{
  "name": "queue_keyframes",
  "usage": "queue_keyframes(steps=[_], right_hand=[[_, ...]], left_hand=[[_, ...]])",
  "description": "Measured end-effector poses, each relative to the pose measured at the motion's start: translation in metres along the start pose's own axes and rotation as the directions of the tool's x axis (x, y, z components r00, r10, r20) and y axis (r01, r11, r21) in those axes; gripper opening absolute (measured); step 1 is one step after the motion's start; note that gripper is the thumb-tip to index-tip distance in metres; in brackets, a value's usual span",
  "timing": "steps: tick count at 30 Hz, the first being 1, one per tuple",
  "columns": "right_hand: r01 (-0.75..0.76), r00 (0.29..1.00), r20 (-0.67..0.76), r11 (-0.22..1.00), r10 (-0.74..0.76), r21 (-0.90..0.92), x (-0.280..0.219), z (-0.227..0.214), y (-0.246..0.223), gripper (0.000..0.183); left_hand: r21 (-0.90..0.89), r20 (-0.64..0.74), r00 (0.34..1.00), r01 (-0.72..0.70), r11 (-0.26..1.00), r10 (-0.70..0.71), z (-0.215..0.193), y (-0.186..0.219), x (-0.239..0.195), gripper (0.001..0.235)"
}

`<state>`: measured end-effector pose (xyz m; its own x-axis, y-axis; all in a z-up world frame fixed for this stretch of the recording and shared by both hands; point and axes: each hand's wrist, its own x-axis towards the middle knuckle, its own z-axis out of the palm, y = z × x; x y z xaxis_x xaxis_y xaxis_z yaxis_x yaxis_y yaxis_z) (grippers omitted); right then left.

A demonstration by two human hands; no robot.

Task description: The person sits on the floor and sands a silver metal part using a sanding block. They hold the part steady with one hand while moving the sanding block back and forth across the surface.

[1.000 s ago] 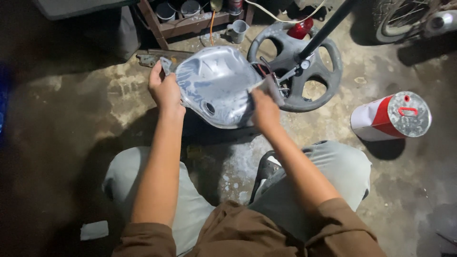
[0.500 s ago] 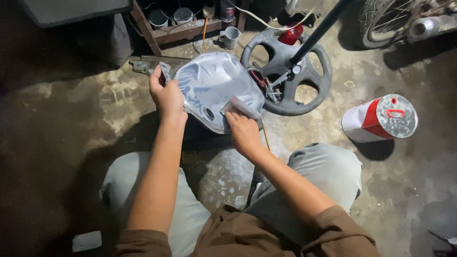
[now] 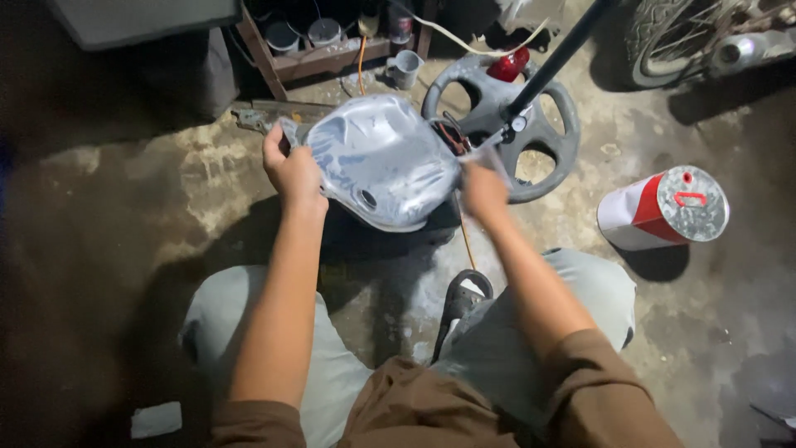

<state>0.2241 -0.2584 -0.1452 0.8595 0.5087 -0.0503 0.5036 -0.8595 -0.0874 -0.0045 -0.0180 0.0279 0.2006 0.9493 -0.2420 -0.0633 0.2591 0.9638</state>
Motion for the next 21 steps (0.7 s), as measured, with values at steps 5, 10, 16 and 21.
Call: queue_keyframes(steps=[5,10,16,21], right_hand=[[-0.04,0.996,-0.049,0.878,0.072,0.478,-0.037,-0.104,-0.024,0.048],[0.115,0.99,-0.135,0.788,-0.042,0.605,-0.066,-0.139,-0.074,0.066],[0.352,0.933,-0.271,0.757,-0.237,0.55,-0.058,-0.126,-0.1,0.072],[0.586,0.758,-0.365,0.81,-0.541,0.015,-0.054,-0.065,-0.11,0.072]], left_hand=[[-0.06,-0.081,0.997,0.01,0.998,-0.015,-0.003,-0.019,0.014,0.061],[-0.074,-0.08,0.997,-0.016,0.997,0.01,-0.001,-0.021,0.015,0.067],[-0.032,-0.081,0.995,-0.062,0.998,0.059,0.005,-0.005,-0.005,0.061],[0.007,-0.014,0.998,-0.058,0.998,0.059,0.005,0.005,-0.015,0.062]])
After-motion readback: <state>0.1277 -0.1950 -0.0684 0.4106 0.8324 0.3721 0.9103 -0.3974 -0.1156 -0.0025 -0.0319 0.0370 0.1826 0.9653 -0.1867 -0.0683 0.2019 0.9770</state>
